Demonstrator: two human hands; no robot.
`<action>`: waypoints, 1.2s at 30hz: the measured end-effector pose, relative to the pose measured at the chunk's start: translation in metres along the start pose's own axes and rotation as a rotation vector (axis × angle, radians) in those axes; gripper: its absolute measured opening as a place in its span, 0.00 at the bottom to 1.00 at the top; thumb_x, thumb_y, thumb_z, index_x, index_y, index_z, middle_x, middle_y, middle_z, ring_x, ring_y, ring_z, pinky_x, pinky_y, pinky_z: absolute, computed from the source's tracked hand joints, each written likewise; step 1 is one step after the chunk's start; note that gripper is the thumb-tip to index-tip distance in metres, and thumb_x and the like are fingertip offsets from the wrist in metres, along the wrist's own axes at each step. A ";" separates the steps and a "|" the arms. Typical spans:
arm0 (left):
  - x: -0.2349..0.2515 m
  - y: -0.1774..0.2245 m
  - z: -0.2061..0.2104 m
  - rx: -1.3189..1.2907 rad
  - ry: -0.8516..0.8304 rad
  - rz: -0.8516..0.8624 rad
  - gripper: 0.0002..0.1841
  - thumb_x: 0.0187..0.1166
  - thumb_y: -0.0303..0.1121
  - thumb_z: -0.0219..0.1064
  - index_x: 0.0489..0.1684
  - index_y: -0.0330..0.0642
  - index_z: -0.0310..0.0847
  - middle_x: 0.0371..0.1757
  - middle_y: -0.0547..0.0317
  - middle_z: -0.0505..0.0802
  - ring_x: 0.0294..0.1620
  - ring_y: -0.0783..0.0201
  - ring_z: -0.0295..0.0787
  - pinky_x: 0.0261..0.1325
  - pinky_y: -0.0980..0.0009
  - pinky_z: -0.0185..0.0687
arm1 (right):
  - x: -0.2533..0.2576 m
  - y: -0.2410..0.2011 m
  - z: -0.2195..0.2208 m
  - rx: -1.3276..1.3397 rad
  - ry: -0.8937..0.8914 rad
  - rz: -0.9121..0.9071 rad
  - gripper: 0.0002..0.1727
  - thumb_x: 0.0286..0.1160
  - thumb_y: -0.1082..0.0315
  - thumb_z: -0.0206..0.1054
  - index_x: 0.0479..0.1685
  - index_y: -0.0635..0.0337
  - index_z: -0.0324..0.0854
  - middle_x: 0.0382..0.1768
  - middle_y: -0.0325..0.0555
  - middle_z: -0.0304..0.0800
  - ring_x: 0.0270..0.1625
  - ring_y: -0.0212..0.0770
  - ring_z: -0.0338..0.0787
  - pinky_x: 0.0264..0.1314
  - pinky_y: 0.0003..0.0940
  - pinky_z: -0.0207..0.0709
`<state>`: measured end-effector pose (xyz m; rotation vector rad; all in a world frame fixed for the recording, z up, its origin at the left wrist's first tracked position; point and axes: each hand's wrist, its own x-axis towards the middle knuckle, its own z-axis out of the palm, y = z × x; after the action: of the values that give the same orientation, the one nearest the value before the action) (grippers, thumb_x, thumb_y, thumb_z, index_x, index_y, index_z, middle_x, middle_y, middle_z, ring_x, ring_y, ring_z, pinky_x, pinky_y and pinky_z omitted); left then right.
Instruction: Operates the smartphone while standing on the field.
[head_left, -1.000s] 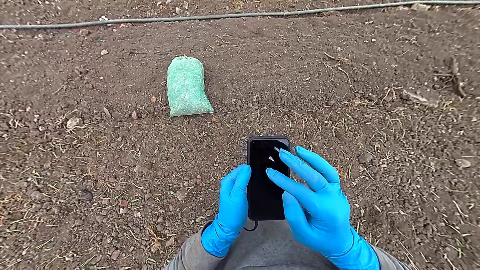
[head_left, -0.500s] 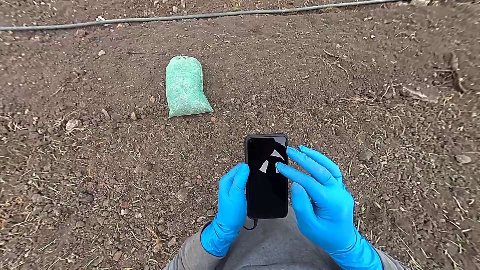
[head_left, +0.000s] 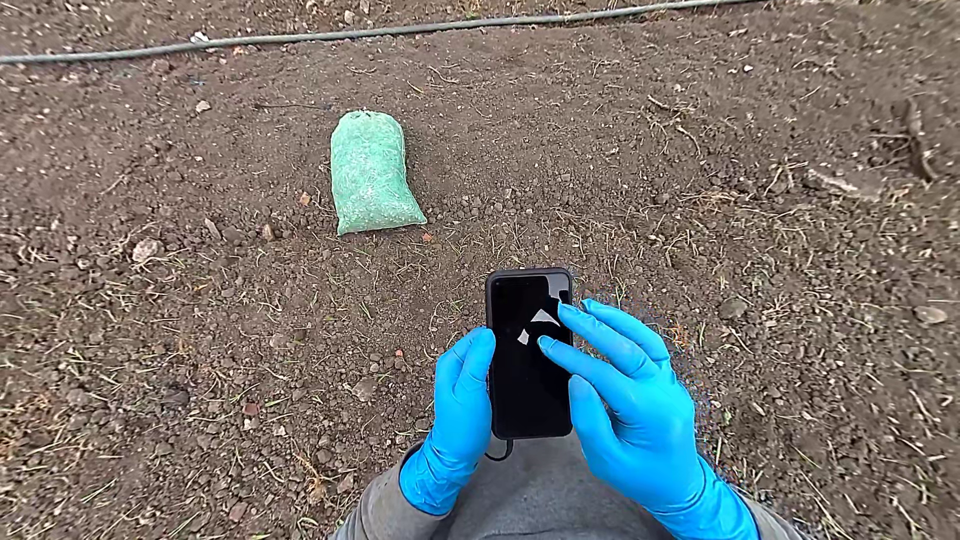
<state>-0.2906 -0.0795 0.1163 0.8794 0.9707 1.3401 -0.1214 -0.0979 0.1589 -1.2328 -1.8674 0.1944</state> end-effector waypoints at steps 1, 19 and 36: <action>0.000 0.000 0.000 -0.002 0.001 -0.003 0.25 0.93 0.48 0.51 0.41 0.41 0.91 0.36 0.50 0.94 0.39 0.60 0.95 0.47 0.61 0.94 | 0.000 0.000 0.001 0.002 -0.005 -0.003 0.20 0.80 0.64 0.53 0.53 0.45 0.95 0.74 0.36 0.86 0.86 0.46 0.70 0.87 0.50 0.60; -0.002 0.002 0.000 0.012 -0.015 -0.007 0.24 0.94 0.42 0.47 0.38 0.38 0.89 0.32 0.50 0.93 0.35 0.61 0.94 0.43 0.63 0.93 | 0.001 -0.010 0.016 -0.159 -0.163 -0.116 0.19 0.80 0.60 0.57 0.58 0.37 0.94 0.85 0.36 0.73 0.92 0.51 0.58 0.90 0.60 0.50; -0.005 0.002 0.000 0.012 -0.015 -0.004 0.25 0.94 0.45 0.47 0.42 0.39 0.90 0.36 0.48 0.94 0.38 0.60 0.95 0.45 0.61 0.94 | -0.001 -0.004 -0.002 -0.048 0.015 -0.038 0.20 0.80 0.64 0.54 0.55 0.45 0.94 0.78 0.38 0.83 0.88 0.48 0.68 0.89 0.52 0.56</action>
<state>-0.2909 -0.0846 0.1184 0.8951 0.9696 1.3235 -0.1226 -0.1010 0.1619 -1.2267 -1.8910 0.1207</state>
